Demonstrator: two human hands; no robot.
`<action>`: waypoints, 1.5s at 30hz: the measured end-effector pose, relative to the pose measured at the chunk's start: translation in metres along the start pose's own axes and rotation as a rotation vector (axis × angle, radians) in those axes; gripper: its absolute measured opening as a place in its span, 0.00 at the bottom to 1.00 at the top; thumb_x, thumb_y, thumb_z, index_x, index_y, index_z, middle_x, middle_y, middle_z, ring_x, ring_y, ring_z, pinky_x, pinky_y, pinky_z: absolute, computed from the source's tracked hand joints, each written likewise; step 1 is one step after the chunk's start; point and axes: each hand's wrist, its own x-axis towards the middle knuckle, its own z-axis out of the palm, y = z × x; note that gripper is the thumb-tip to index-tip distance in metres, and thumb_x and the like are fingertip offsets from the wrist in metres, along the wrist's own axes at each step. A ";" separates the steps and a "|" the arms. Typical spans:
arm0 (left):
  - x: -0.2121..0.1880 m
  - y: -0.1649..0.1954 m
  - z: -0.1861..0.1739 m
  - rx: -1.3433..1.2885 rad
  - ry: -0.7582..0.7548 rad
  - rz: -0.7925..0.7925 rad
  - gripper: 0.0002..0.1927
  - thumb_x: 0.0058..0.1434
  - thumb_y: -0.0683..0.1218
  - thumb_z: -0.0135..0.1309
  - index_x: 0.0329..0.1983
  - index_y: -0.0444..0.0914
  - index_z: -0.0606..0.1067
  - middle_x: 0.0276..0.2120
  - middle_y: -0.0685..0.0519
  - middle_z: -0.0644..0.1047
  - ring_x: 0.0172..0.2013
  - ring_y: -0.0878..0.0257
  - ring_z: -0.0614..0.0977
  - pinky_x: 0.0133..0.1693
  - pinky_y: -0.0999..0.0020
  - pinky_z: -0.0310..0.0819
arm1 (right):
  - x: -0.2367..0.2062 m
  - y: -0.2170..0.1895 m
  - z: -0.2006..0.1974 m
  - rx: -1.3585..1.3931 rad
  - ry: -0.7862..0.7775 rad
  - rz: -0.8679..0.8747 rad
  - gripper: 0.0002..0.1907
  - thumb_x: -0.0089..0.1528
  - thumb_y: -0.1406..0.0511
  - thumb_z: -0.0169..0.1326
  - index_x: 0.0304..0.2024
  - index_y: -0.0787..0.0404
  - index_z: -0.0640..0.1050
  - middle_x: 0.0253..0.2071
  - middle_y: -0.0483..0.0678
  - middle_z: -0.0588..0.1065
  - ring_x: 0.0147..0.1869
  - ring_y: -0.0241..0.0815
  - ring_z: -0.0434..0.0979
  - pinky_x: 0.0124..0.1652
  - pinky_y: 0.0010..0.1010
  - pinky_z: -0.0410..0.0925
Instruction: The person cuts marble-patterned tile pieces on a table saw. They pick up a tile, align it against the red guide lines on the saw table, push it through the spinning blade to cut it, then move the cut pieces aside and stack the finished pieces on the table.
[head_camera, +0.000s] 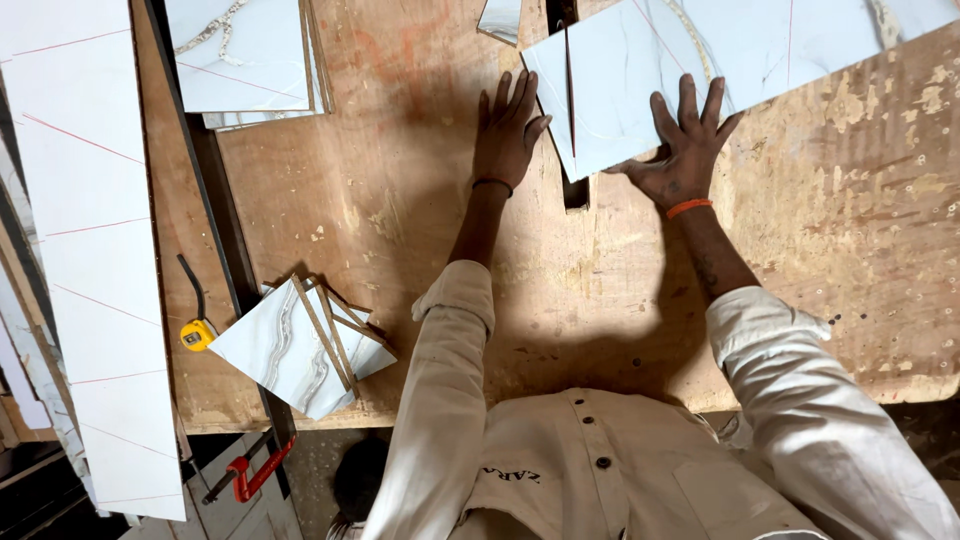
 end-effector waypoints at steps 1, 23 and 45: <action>0.006 -0.001 0.000 0.004 0.000 -0.008 0.34 0.76 0.62 0.41 0.80 0.46 0.51 0.77 0.54 0.58 0.77 0.55 0.53 0.76 0.48 0.39 | 0.007 0.000 0.000 0.004 0.000 -0.004 0.62 0.48 0.21 0.55 0.79 0.35 0.63 0.84 0.47 0.49 0.86 0.65 0.34 0.72 0.80 0.26; -0.316 0.101 0.023 -0.653 0.010 -0.198 0.57 0.45 0.63 0.67 0.74 0.38 0.55 0.73 0.38 0.50 0.71 0.42 0.57 0.63 0.40 0.59 | -0.267 0.002 -0.043 -0.286 -0.233 0.075 0.57 0.48 0.32 0.59 0.69 0.58 0.67 0.72 0.60 0.62 0.79 0.70 0.52 0.74 0.66 0.43; -0.221 -0.005 0.035 -0.026 0.120 0.010 0.72 0.27 0.74 0.75 0.75 0.44 0.60 0.72 0.35 0.56 0.70 0.39 0.61 0.67 0.41 0.57 | -0.229 0.032 -0.012 -0.188 -0.145 -0.190 0.49 0.50 0.35 0.60 0.68 0.47 0.73 0.77 0.51 0.60 0.81 0.63 0.51 0.73 0.62 0.47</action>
